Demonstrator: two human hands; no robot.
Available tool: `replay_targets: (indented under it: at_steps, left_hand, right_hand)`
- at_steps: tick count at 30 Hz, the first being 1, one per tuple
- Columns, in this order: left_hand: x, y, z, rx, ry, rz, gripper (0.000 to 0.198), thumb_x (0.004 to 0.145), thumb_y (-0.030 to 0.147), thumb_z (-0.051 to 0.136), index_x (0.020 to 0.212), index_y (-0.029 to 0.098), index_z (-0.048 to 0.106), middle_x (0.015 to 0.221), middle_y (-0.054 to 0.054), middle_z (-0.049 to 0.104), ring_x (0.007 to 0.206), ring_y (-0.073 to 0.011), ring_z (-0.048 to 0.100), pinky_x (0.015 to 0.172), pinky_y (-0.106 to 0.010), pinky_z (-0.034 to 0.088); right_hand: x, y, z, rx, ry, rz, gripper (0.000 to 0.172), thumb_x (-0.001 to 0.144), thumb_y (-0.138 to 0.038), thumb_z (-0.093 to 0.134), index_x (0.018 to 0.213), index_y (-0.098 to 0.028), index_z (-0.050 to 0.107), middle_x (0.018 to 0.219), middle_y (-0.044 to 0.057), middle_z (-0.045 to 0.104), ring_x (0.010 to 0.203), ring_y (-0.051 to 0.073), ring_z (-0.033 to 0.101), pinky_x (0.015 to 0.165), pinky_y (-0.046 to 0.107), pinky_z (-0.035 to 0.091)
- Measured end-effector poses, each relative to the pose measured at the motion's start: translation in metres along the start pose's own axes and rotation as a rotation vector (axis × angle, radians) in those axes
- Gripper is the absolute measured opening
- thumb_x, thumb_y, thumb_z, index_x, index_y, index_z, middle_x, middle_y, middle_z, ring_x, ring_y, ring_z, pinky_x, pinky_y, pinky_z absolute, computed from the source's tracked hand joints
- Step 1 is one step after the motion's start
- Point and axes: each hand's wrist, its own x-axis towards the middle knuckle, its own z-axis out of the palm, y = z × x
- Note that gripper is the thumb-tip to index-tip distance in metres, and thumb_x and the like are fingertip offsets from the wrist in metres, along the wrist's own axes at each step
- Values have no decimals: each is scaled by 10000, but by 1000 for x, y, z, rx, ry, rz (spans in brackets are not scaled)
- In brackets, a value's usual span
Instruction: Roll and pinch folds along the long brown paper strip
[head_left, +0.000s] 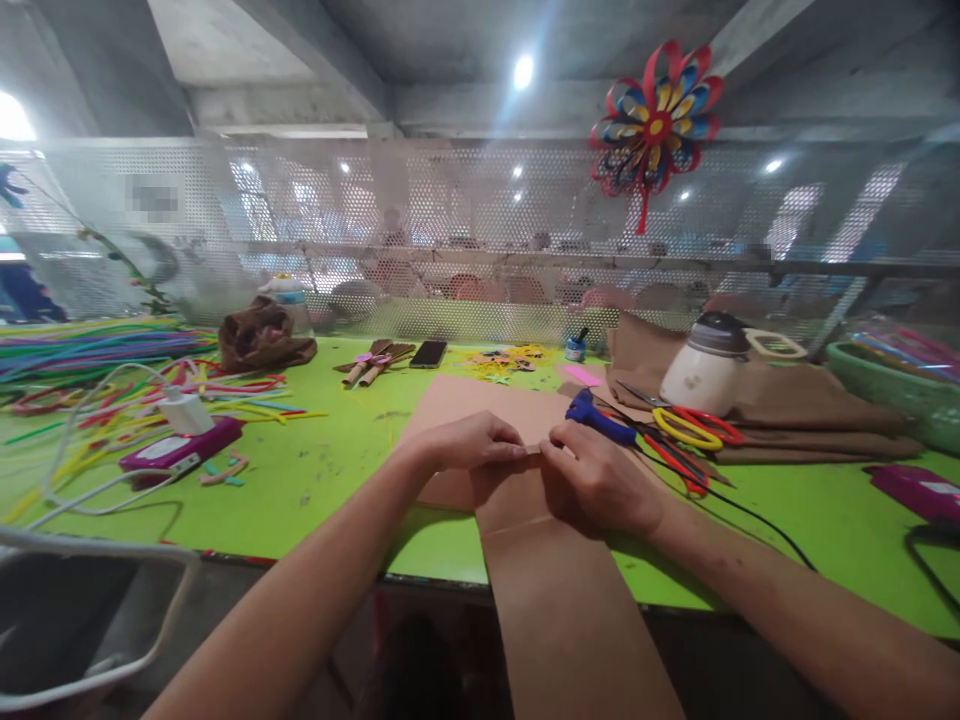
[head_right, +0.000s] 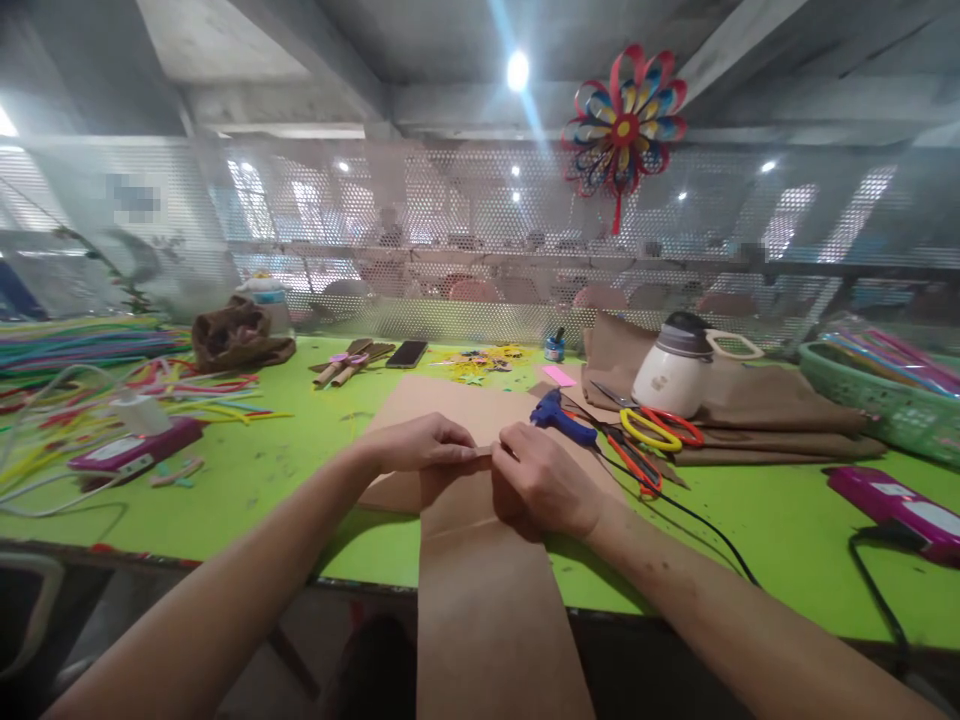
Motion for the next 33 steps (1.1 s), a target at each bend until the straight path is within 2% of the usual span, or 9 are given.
replay_targets:
  at_steps: [4,8,11,13,16,18,22,30,33]
  left_hand:
    - [1,-2,2,-5,20,-10,332,823,429,485,837,144,655,714,-4,608,614,-101,462,572,-209,335]
    - [1,-5,2,28,36,20,310,828,393,477,851,143,659,716,-7,617,605,-100,471,569,-208,330]
    - [1,-3,1,63,51,68,294,841,358,467,890,145,662,759,-21,644,626,-107,497,581,-209,337]
    - [0,0,1,91,72,105,284,853,336,457,905,144,660,787,-29,656,647,-112,513,591,-208,343]
    - [-2,7,2,156,137,132,271,866,305,444,920,142,653,794,-34,657,659,-116,520,590,-207,345]
    - [-3,12,3,205,168,139,252,864,283,452,928,142,651,792,-35,656,656,-118,519,586,-208,344]
    - [-6,21,4,253,194,153,230,861,244,460,965,160,647,829,-37,666,677,-123,534,606,-213,356]
    - [-11,32,4,298,237,110,239,858,215,458,1000,174,646,812,-39,674,643,-115,531,592,-217,354]
    - [-12,33,4,323,243,118,234,857,214,457,981,174,651,791,-36,670,630,-110,524,586,-216,349]
  right_hand:
    - [0,-1,5,196,37,157,175,855,-121,396,871,-123,570,856,109,517,794,199,470,719,336,425]
    - [0,1,2,472,113,373,193,836,-154,475,1007,-146,565,977,106,551,844,184,519,757,329,449]
    - [0,2,-4,743,48,560,329,816,-204,519,1144,-172,528,1064,104,570,875,190,555,757,331,468]
    - [1,1,-6,976,9,686,355,821,-238,518,1172,-187,514,1069,99,586,903,198,571,737,323,481]
    - [2,-2,-5,1284,-17,830,304,817,-305,545,1104,-207,545,1044,83,601,908,204,577,670,303,492]
    - [2,-3,-5,1395,-36,889,248,798,-356,580,981,-189,589,953,63,611,827,186,579,622,283,483]
    - [4,2,-8,1386,23,916,253,727,-384,663,775,-138,623,757,28,609,694,143,554,638,271,463]
    - [7,8,-13,1213,156,862,208,671,-364,704,753,-174,697,747,29,670,705,151,580,662,287,462]
    - [6,9,-12,1167,150,849,205,675,-366,701,749,-175,707,723,25,672,685,149,577,655,289,458]
